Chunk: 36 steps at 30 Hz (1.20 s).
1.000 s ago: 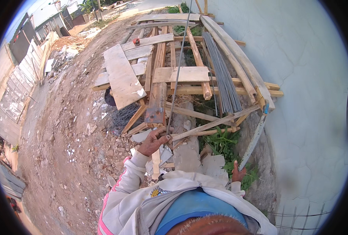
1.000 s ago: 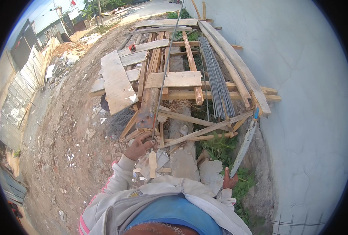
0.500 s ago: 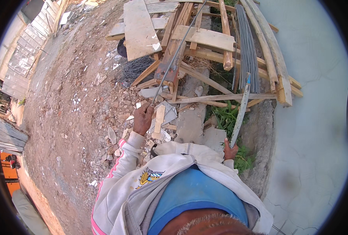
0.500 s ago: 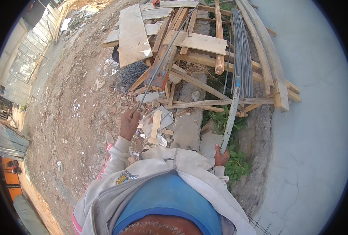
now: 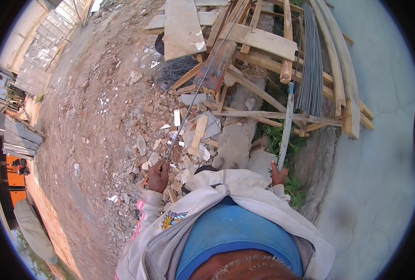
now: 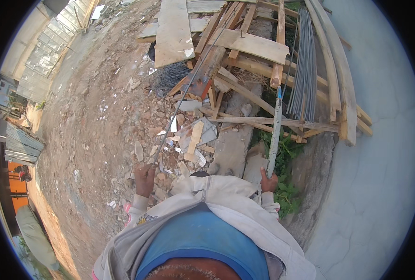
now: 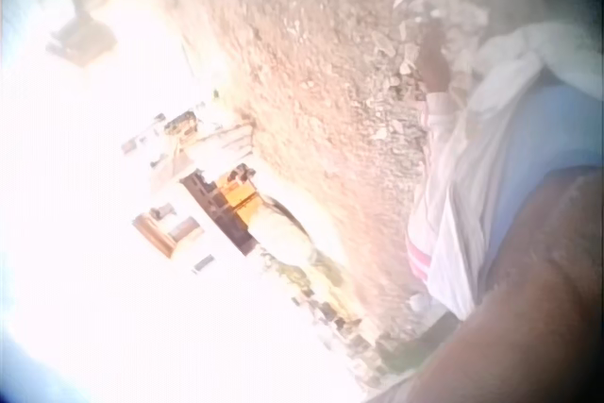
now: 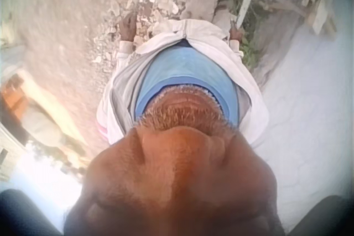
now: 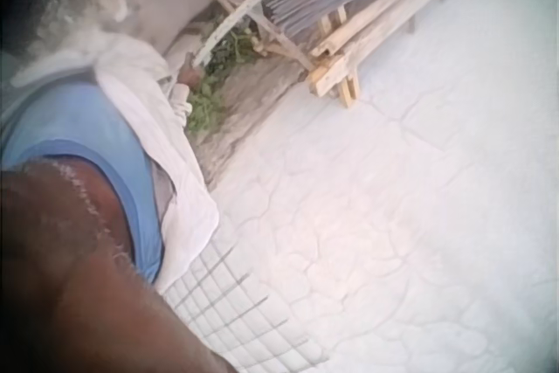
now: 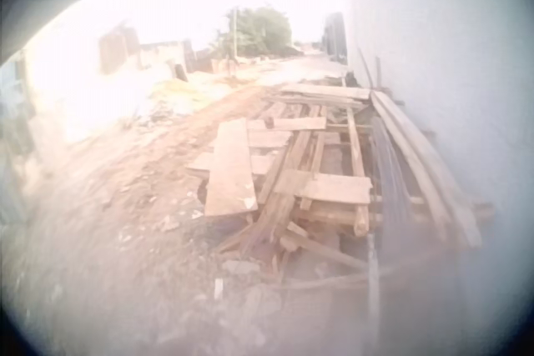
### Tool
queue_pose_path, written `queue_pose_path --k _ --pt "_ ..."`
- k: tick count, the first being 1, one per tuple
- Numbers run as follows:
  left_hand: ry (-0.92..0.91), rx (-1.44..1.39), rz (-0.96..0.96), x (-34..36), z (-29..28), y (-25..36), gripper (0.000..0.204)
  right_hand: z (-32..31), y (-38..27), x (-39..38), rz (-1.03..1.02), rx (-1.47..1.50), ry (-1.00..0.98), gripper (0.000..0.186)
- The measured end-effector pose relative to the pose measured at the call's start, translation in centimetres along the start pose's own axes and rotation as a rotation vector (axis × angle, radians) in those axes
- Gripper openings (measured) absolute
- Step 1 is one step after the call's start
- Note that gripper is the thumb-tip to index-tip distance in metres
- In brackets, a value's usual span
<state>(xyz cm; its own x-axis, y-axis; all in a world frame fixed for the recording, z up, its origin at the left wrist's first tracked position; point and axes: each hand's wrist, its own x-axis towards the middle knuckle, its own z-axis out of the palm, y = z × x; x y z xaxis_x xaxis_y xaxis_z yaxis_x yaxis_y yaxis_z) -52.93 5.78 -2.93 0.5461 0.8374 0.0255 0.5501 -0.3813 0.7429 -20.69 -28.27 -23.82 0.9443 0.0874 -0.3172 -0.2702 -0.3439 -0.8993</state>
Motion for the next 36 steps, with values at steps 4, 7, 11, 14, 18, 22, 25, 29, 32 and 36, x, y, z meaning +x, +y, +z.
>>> queue_pose_path --k 4,7,11,14,18,22,25,29,32,36 --pt "0.049 0.0 -0.006 -1.5 0.3 0.5 0.019 0.2 -0.2 0.9 -0.012 -0.003 -0.078 0.04" --pt "0.035 0.046 -0.032 -2.3 0.3 -1.5 0.018 0.5 -1.4 0.7 -0.004 -0.063 -0.099 0.04" --pt "0.065 0.036 -0.04 -3.5 -0.1 -3.0 0.017 0.3 -3.6 -0.2 0.045 -0.099 -0.135 0.035" --pt "0.068 -0.003 -0.01 -3.6 0.4 -3.8 0.018 0.8 0.1 0.8 -0.158 -0.122 -0.069 0.041" --pt "0.015 -0.052 -0.136 -4.0 1.4 -2.7 0.019 1.2 1.3 0.9 -0.226 -0.171 -0.052 0.04" --pt "-0.043 -0.054 -0.209 -3.4 0.6 -2.3 0.022 1.3 1.6 0.4 -0.126 -0.155 -0.096 0.039" --pt "-0.08 -0.104 -0.194 -3.4 -0.2 -3.3 0.023 0.7 0.6 0.1 0.0 -0.166 -0.143 0.038" --pt "-0.082 -0.219 -0.267 -4.4 0.2 -3.6 0.025 0.3 1.1 0.2 0.005 -0.161 -0.126 0.04" --pt "-0.105 -0.284 -0.296 -4.6 1.0 -3.8 0.027 0.1 1.5 0.6 0.011 -0.135 -0.095 0.041" --pt "-0.173 -0.401 -0.37 -4.1 0.4 -3.0 0.027 0.0 3.1 1.4 -0.088 -0.07 -0.096 0.04"
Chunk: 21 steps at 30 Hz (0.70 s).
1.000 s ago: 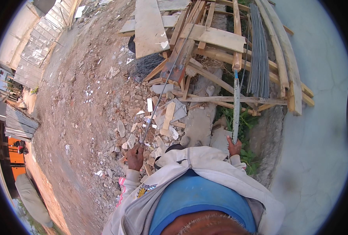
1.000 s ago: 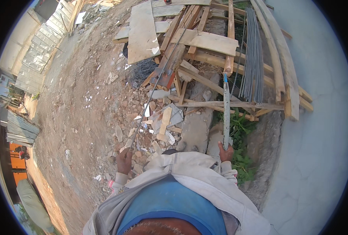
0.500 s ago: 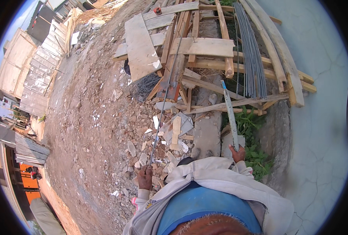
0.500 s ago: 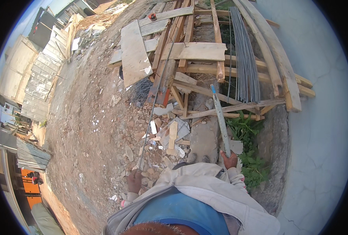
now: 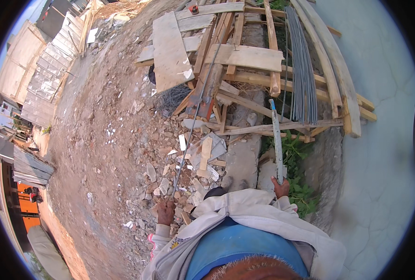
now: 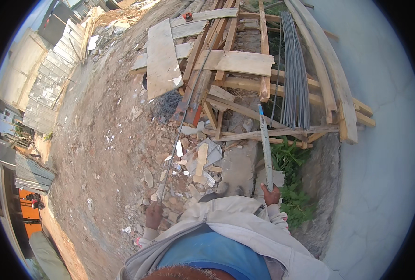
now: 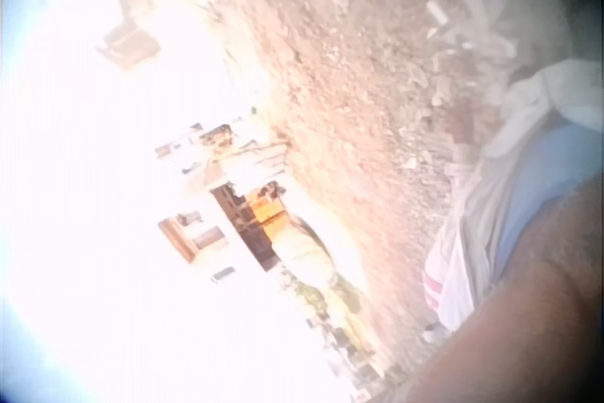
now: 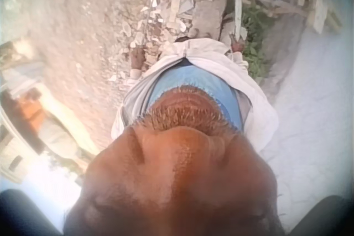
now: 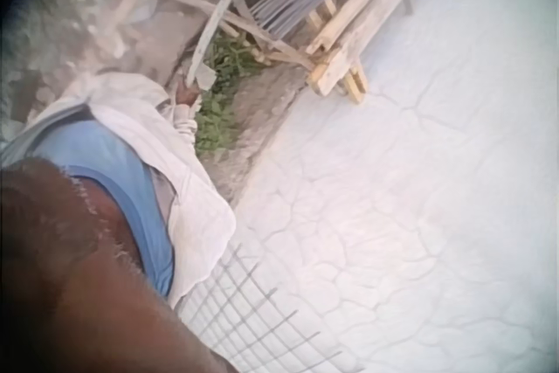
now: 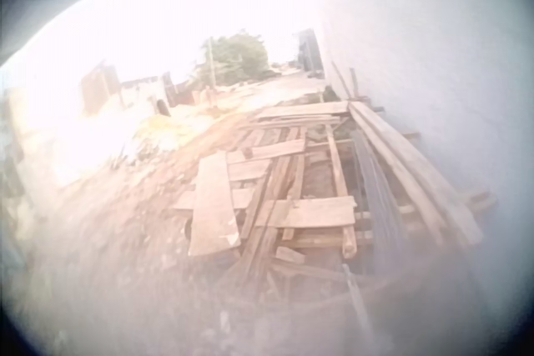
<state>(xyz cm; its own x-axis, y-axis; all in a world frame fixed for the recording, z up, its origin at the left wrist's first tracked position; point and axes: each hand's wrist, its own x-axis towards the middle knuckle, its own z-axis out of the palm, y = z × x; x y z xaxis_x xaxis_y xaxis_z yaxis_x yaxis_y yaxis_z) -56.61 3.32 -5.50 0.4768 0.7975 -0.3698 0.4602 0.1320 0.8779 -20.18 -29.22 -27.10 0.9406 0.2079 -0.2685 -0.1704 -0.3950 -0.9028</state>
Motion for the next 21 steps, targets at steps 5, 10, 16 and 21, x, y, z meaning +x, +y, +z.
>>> queue_pose_path --k 5,10,16,21 --pt "-0.005 0.03 0.002 -0.2 0.3 0.8 0.03 -0.2 -0.1 0.2 -0.034 -0.033 0.037 0.039" --pt "0.046 0.169 0.068 -0.2 0.0 -0.4 0.029 -0.7 -1.6 0.4 0.022 -0.048 -0.016 0.038" --pt "0.073 0.305 0.167 0.7 -0.7 1.4 0.029 -1.3 -4.3 -0.6 0.131 0.011 -0.065 0.039" --pt "0.078 0.378 0.185 1.5 -2.8 1.8 0.03 -1.0 -6.9 -1.2 0.065 0.047 -0.08 0.035"
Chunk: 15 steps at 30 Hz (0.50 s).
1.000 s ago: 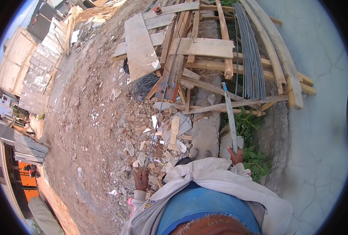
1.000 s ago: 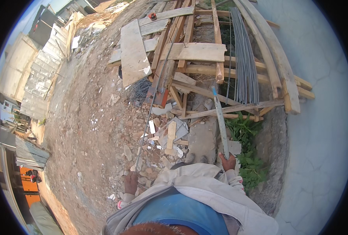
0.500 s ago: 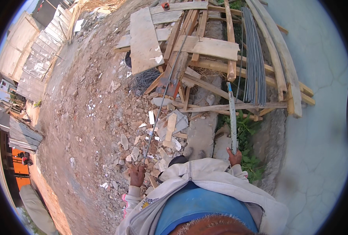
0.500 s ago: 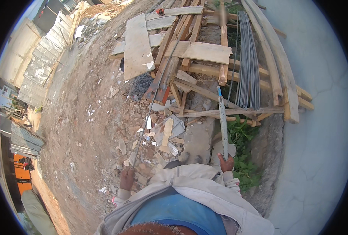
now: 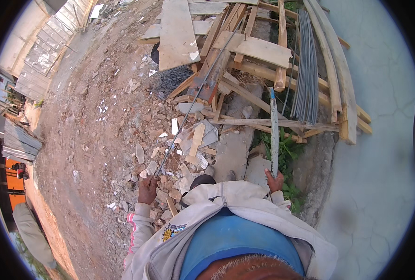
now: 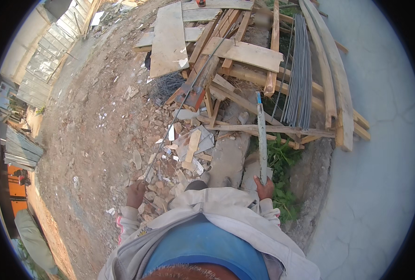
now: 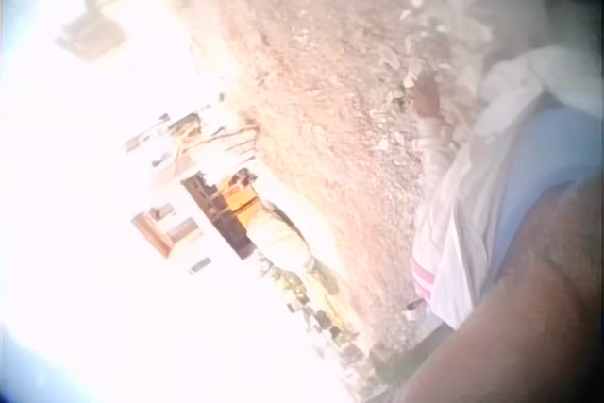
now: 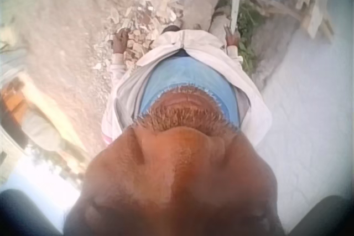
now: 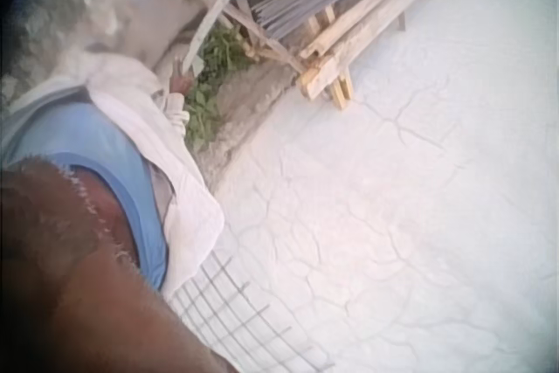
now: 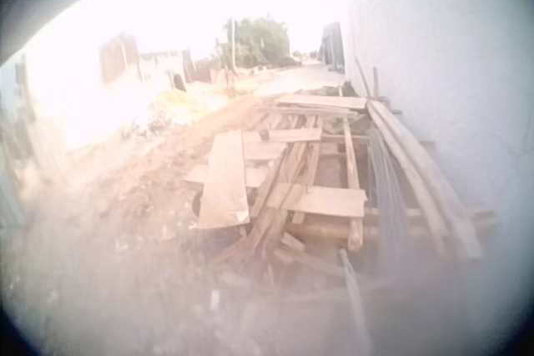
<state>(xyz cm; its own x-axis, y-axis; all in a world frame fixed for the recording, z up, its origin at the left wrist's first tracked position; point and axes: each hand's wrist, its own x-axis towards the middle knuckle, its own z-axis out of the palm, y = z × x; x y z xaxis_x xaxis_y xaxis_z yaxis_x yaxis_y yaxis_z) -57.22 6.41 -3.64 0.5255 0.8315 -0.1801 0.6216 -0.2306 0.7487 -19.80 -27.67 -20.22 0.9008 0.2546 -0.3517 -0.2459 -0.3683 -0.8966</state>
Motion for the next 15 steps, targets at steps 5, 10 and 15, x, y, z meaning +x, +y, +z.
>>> queue_pose_path --k 5,10,15 --pt "-0.059 0.021 -0.01 2.3 -2.5 -2.2 0.03 0.2 -2.4 -1.0 -0.069 -0.071 -0.064 0.035" --pt "-0.096 0.102 0.087 5.4 -4.9 -4.0 0.027 -0.5 -5.9 -3.4 -0.256 -0.213 -0.128 0.042" --pt "-0.14 0.122 0.089 6.2 -7.3 -4.3 0.026 0.4 -12.2 -7.6 -0.124 -0.146 -0.314 0.036"
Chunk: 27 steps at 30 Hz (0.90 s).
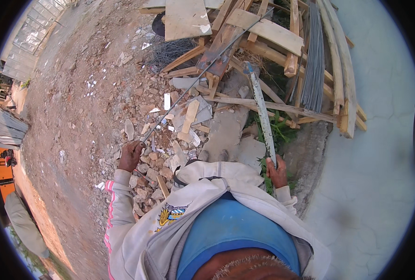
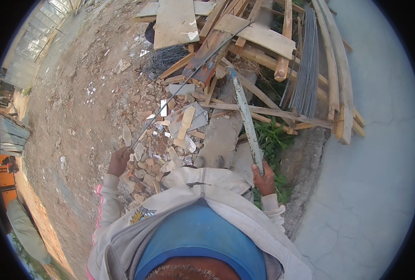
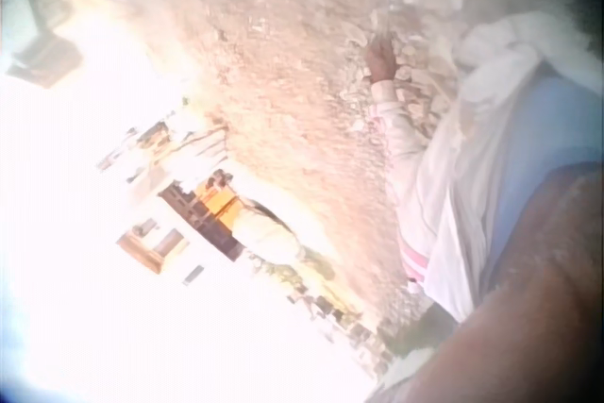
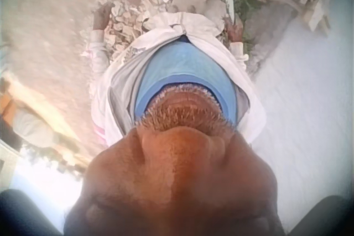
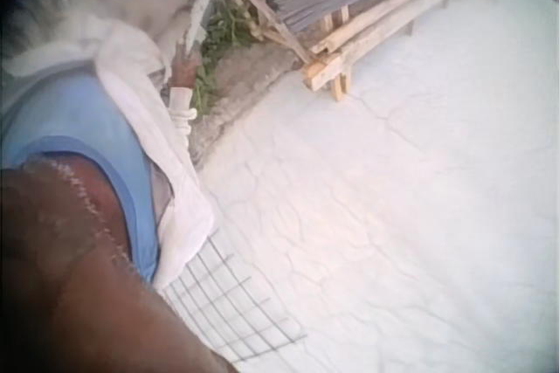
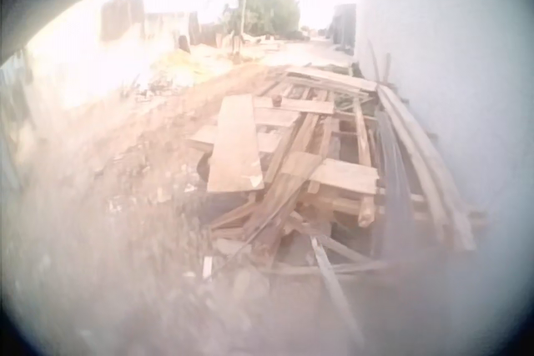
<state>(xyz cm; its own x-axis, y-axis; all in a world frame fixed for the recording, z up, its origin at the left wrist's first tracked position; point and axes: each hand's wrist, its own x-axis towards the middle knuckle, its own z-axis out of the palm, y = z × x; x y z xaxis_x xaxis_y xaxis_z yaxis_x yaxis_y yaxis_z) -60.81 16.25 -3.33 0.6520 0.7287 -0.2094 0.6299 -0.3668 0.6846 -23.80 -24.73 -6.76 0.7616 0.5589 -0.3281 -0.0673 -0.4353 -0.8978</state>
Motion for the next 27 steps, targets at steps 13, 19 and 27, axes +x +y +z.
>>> queue_pose_path --k 13,19,27 --pt "-0.07 -0.05 0.031 1.6 -1.3 0.0 0.027 6.6 -6.3 -1.2 -0.057 -0.282 -0.037 0.035" --pt "-0.066 -0.095 0.021 1.7 -1.4 0.1 0.024 7.8 -6.8 -0.9 -0.081 -0.413 0.003 0.036" --pt "-0.075 -0.204 0.054 2.0 -1.2 -1.4 0.022 9.0 -5.5 -1.2 -0.059 -0.465 0.047 0.038"
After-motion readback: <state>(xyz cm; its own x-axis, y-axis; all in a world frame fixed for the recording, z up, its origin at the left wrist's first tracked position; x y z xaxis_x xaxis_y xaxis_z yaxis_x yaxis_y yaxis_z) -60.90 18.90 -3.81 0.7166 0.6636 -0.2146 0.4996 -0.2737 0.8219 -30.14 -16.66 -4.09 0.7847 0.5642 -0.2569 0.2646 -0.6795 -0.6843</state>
